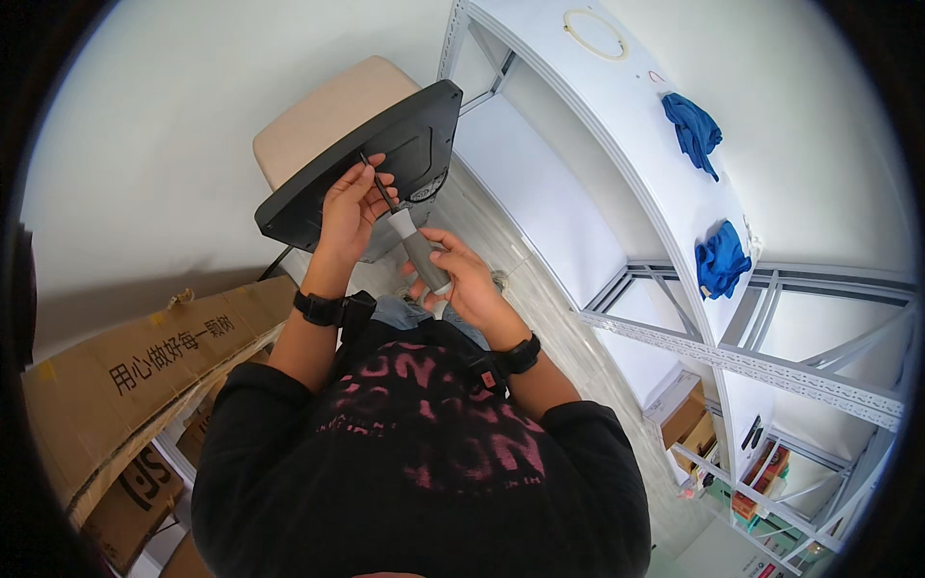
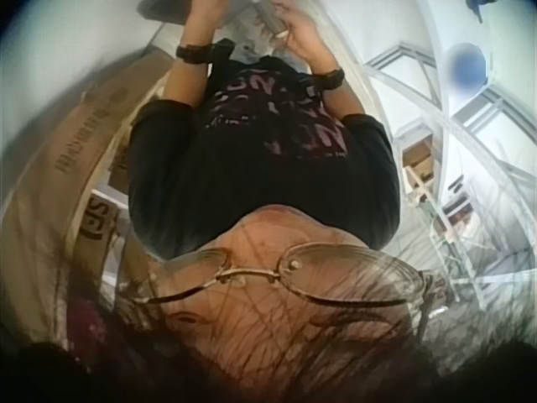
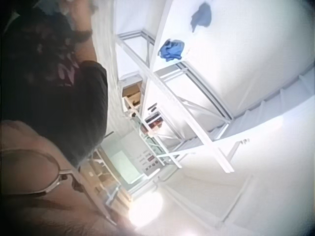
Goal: The person uses a screwdriver to remove screws from the back panel of a beige and black electronic device, then wipes the interior with a blue cloth. The person reattaches the back panel and tightens the screws.
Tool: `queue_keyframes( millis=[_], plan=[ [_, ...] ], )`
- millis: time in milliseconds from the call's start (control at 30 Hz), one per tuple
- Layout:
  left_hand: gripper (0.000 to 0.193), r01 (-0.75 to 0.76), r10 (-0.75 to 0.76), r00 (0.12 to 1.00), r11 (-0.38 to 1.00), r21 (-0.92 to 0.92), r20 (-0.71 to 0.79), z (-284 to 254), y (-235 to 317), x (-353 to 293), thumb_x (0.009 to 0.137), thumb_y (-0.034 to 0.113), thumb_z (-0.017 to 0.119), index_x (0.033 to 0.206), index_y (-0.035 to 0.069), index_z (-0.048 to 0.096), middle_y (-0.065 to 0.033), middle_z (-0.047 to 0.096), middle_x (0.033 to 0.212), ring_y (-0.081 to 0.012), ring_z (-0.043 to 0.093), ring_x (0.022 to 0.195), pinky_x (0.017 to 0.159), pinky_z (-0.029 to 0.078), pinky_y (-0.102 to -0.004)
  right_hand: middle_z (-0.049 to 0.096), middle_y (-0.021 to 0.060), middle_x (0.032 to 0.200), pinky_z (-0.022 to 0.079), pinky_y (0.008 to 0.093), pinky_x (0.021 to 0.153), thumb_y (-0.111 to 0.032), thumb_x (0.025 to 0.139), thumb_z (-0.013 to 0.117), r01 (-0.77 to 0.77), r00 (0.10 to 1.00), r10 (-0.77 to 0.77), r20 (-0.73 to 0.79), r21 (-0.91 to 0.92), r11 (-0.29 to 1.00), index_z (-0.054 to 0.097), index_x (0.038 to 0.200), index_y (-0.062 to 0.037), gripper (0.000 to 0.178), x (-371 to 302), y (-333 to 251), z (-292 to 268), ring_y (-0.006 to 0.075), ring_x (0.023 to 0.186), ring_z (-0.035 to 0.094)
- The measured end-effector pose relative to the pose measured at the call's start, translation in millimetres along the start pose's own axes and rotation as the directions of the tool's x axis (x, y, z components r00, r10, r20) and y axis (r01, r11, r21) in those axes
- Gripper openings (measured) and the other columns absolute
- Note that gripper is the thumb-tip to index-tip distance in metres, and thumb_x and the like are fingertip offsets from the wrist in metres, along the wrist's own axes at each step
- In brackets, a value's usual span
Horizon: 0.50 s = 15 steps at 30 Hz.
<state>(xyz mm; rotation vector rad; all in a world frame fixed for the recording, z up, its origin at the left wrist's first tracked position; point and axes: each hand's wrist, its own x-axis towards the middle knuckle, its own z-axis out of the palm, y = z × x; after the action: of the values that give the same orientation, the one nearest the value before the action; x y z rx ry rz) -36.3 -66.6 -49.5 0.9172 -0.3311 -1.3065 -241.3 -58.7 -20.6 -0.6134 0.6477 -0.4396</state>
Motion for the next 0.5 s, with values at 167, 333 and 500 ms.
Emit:
queue_keyframes(
  millis=[167, 333, 500],
  plan=[
    [0.025, 0.01, -0.009, 1.0, 0.999, 0.046, -0.028, 5.5, 0.7, 0.8, 0.097, 0.019, 0.054, 0.116, 0.004, 0.059, -0.0012, 0.062, 0.084, -0.0116, 0.061, 0.071, 0.065, 0.052, -0.0241, 0.054, 0.0111, 0.116, 0.05, 0.0261, 0.056, -0.009, 0.089, 0.057, 0.18, 0.97, -0.226, -0.085, -0.366, 0.913, 0.044, 0.13, -0.0024, 0.043, 2.3, 10.1, -2.4, 0.0165, 0.077, 0.062],
    [0.024, -0.02, 0.022, 0.999, 0.998, 0.059, -0.033, -1.1, -5.8, 5.2, 0.096, 0.018, 0.056, 0.116, 0.004, 0.059, -0.0005, 0.061, 0.084, -0.011, 0.061, 0.071, 0.065, 0.052, -0.0232, 0.052, 0.0085, 0.117, 0.05, 0.0269, 0.057, -0.009, 0.088, 0.058, 0.162, 0.978, -0.191, -0.087, -0.27, 0.949, 0.045, 0.129, -0.0031, 0.043, 1.0, 7.9, -4.0, 0.0163, 0.078, 0.061],
    [0.026, -0.048, 0.05, 0.998, 0.998, 0.029, -0.046, 1.4, -4.4, 3.5, 0.095, 0.014, 0.055, 0.118, 0.001, 0.057, -0.0034, 0.062, 0.085, -0.0121, 0.062, 0.071, 0.065, 0.053, -0.0244, 0.052, 0.0103, 0.119, 0.051, 0.025, 0.058, -0.008, 0.088, 0.058, 0.02, 0.999, -0.023, 0.039, 0.08, 0.997, 0.041, 0.132, -0.0028, 0.047, -2.3, -0.1, -11.0, 0.0195, 0.086, 0.064]
  ],
)
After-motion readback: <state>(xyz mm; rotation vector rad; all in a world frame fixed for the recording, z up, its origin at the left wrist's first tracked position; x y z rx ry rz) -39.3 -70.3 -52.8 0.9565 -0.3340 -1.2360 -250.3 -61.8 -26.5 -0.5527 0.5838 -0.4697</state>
